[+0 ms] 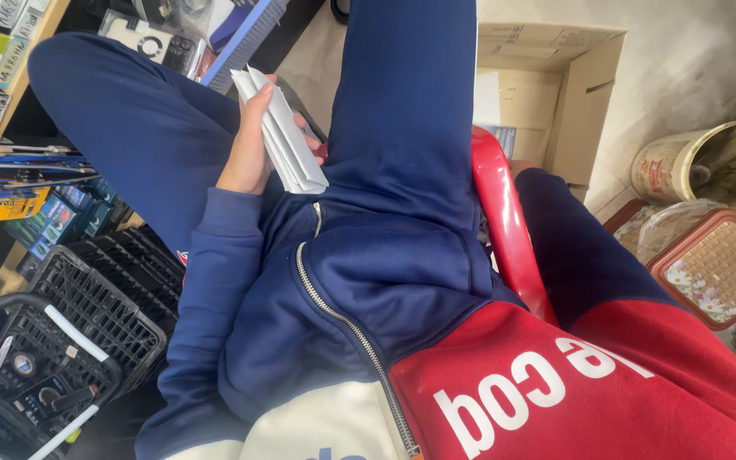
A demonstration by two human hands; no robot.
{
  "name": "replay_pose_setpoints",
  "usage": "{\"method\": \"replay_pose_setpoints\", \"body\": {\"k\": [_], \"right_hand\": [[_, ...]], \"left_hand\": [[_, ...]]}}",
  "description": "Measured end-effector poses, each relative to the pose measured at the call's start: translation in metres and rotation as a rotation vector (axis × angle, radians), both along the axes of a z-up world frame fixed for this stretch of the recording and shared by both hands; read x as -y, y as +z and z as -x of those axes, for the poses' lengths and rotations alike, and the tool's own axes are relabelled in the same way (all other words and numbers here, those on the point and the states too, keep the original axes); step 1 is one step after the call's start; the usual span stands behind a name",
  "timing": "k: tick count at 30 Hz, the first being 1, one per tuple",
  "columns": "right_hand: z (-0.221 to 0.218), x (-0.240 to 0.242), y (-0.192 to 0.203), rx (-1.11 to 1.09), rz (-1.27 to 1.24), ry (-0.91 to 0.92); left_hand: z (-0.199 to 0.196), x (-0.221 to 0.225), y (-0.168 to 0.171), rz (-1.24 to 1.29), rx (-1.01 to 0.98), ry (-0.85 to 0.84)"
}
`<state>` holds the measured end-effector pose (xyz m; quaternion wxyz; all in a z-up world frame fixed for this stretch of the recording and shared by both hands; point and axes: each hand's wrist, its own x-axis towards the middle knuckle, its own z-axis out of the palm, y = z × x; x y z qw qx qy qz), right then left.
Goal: Unboxing small mobile phone accessories and placing them into a cardboard box for organization.
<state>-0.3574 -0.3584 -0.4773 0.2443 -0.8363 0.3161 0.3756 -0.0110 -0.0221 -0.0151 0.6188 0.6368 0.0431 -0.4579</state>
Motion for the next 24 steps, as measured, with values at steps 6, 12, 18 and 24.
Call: {"method": "replay_pose_setpoints", "body": {"k": [6, 12, 18, 24], "right_hand": [[0.003, 0.045, 0.049, 0.211, 0.072, -0.123], [-0.022, 0.064, 0.283, 0.714, 0.345, -0.322], [-0.133, -0.025, 0.500, 1.514, 0.048, -0.067], [-0.276, -0.138, 0.523, 1.306, -0.464, 0.332]], "left_hand": [[-0.005, -0.007, 0.008, 0.178, -0.048, 0.204], [-0.019, -0.024, 0.024, 0.429, -0.104, 0.420], [-0.042, -0.038, -0.016, 0.709, -0.060, 0.460], [-0.065, -0.039, -0.041, 0.911, 0.106, 0.544]]}}
